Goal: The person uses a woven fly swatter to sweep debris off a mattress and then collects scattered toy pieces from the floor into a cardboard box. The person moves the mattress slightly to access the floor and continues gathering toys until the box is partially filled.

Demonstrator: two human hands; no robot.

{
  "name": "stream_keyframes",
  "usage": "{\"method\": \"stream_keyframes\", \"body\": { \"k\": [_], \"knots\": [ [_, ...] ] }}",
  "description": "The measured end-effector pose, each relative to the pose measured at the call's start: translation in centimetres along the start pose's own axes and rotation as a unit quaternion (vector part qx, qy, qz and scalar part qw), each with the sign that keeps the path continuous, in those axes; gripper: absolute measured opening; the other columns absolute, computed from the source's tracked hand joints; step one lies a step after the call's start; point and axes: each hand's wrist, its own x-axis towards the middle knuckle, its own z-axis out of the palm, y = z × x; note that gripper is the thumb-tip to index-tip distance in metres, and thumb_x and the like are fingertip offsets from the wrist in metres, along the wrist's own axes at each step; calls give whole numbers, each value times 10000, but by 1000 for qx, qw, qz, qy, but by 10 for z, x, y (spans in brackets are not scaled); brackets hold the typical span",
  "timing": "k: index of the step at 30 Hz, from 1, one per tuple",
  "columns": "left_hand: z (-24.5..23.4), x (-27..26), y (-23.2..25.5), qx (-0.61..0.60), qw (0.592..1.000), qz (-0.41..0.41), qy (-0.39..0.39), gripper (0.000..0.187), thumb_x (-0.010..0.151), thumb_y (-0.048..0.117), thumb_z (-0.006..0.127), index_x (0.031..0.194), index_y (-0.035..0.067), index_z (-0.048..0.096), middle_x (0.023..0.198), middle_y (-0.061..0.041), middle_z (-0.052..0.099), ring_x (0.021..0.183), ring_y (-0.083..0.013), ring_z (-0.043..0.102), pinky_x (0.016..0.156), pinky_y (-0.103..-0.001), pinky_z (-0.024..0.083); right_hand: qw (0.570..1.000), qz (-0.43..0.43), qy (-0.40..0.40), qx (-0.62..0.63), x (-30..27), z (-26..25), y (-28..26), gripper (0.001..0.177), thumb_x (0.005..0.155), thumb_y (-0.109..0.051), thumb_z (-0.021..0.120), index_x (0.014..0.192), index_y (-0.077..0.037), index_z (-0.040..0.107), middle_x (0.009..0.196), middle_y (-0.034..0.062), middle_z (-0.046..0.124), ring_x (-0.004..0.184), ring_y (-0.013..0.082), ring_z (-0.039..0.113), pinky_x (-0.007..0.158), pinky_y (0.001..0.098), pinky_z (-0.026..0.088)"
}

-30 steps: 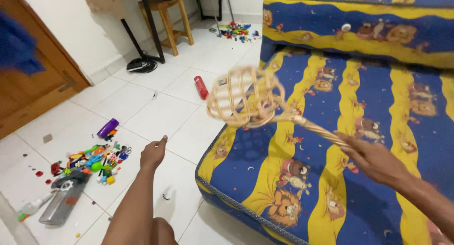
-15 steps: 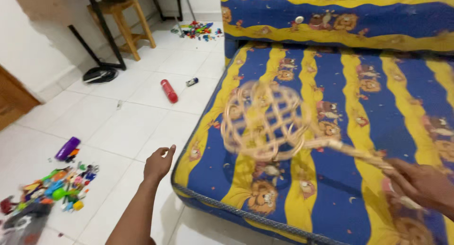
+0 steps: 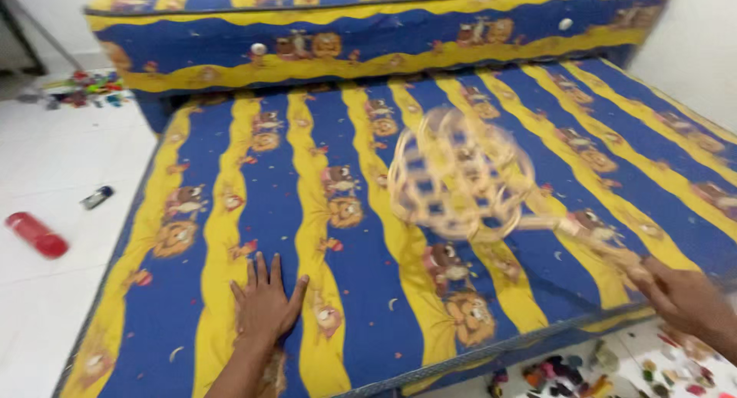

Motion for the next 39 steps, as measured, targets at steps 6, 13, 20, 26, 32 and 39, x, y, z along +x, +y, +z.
{"method": "stream_keyframes", "body": {
  "k": [6,13,20,26,32,39],
  "knots": [
    [2,15,90,-32,992,118,38,903,900,742,388,1584,161,294,1669,-116,182,1543,-317,128,1192,-647,36,964,149,-218,4,-91,19,24,546,954,-552,399,1364,-198,460,618,137,782,614,322,779,636,489,608],
    [5,38,165,13,988,136,-68,951,897,800,346,1614,187,228,1699,-94,141,1564,-290,91,1205,-639,20,985,138,-107,14,-72,-10,47,509,988,-562,351,1192,-193,635,646,123,676,579,303,710,588,482,597],
    [27,41,221,-22,985,152,-77,996,885,841,308,1613,168,212,1694,-127,119,1568,-309,53,1211,-596,-2,978,205,18,35,-57,10,41,476,961,-467,498,1193,-83,660,930,256,739,709,404,738,664,521,622],
    [29,40,277,-16,978,195,-71,1000,887,827,311,1618,158,172,1692,-113,86,1560,-295,35,1206,-593,-12,934,308,-109,145,-34,-6,17,610,1029,-578,382,1124,-38,651,904,249,756,889,396,769,854,530,589],
    [35,43,300,25,974,211,-80,904,883,809,325,1615,298,185,1700,-78,93,1559,-303,57,1201,-602,27,906,304,239,171,36,-44,20,540,1039,-323,393,1518,-74,414,859,328,684,815,550,669,814,626,500],
    [55,60,304,12,974,226,-23,947,799,848,387,1588,350,229,1692,-79,128,1540,-313,95,1141,-653,99,921,376,-12,99,55,34,51,663,1014,-303,470,1608,-82,277,1166,357,650,1107,513,635,1006,540,486]
  ]
}}
